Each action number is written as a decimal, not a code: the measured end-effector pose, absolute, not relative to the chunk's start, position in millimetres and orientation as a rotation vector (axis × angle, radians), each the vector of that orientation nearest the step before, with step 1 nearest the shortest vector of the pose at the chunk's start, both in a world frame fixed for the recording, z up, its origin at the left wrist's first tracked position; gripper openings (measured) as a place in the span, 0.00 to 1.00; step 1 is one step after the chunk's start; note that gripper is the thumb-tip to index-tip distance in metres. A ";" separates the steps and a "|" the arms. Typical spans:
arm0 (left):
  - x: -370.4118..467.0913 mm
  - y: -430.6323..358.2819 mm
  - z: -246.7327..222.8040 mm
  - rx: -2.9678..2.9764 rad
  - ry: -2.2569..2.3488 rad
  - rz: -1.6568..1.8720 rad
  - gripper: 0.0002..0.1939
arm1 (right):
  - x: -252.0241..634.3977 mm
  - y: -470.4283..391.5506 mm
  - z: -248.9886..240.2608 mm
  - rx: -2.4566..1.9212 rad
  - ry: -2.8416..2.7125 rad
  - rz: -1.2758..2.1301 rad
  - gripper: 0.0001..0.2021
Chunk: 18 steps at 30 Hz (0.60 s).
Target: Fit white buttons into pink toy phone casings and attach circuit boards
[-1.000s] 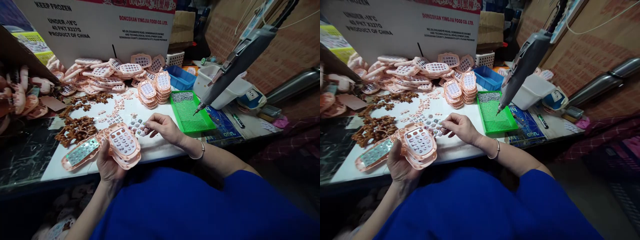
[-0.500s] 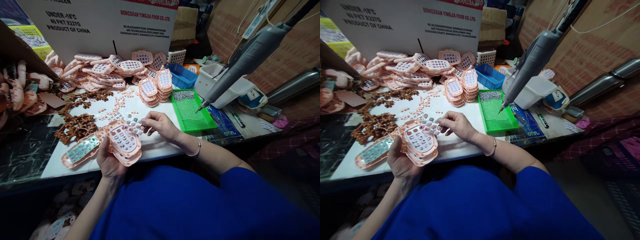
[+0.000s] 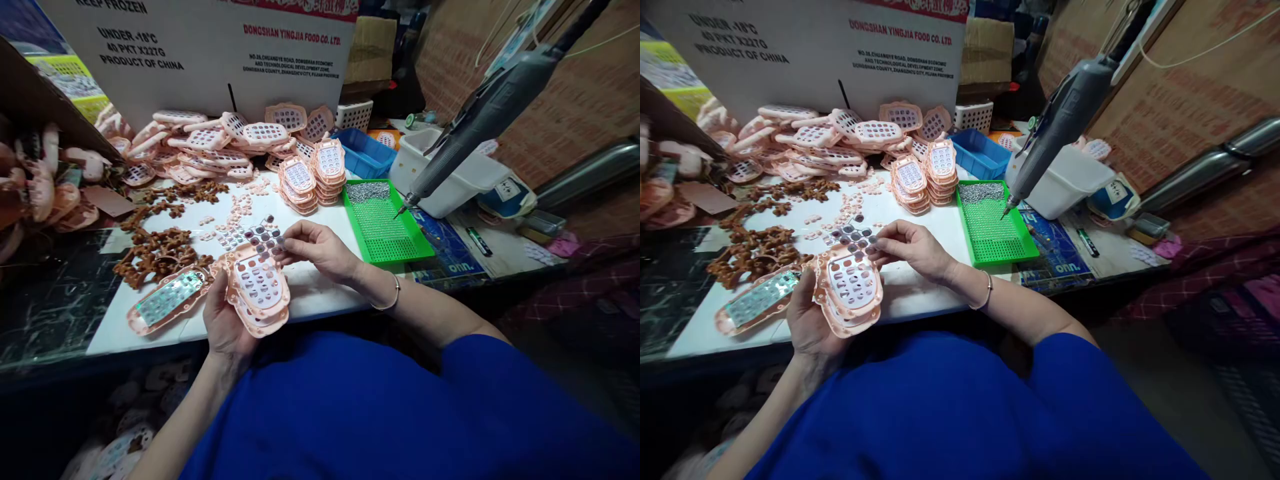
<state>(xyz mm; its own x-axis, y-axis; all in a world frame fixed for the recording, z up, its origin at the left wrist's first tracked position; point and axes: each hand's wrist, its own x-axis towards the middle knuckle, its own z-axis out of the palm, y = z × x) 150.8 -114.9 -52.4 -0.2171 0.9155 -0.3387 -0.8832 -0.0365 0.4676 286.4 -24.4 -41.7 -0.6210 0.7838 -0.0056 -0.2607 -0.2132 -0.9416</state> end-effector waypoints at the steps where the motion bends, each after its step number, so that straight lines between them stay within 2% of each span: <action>1: 151.1 -115.3 -51.6 0.059 0.690 1.631 0.23 | 287.3 -24.9 -43.1 -0.575 -1.404 1.826 0.12; 5: 153.6 -116.7 -45.2 0.011 0.695 1.586 0.18 | 291.4 -24.9 -48.5 -0.292 -1.798 1.412 0.10; 9: 155.8 -117.8 -42.5 -0.061 0.730 1.543 0.17 | 294.4 -18.7 -52.6 -0.086 -2.183 0.801 0.11; 14: 155.7 -119.0 -48.7 0.008 0.728 1.506 0.15 | 299.7 -13.7 -50.0 -0.166 -2.437 0.209 0.10; 18: 155.9 -119.1 -53.8 0.048 0.715 1.516 0.16 | 304.2 -22.7 -44.5 -0.267 -2.390 -0.040 0.12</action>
<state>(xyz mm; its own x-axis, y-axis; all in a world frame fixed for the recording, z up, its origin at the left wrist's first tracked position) 155.9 -119.1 -53.8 -0.1051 0.9125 -0.3953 -0.8855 0.0951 0.4548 304.2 -22.7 -44.5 -0.7192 0.1809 0.6709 0.2034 0.9780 -0.0456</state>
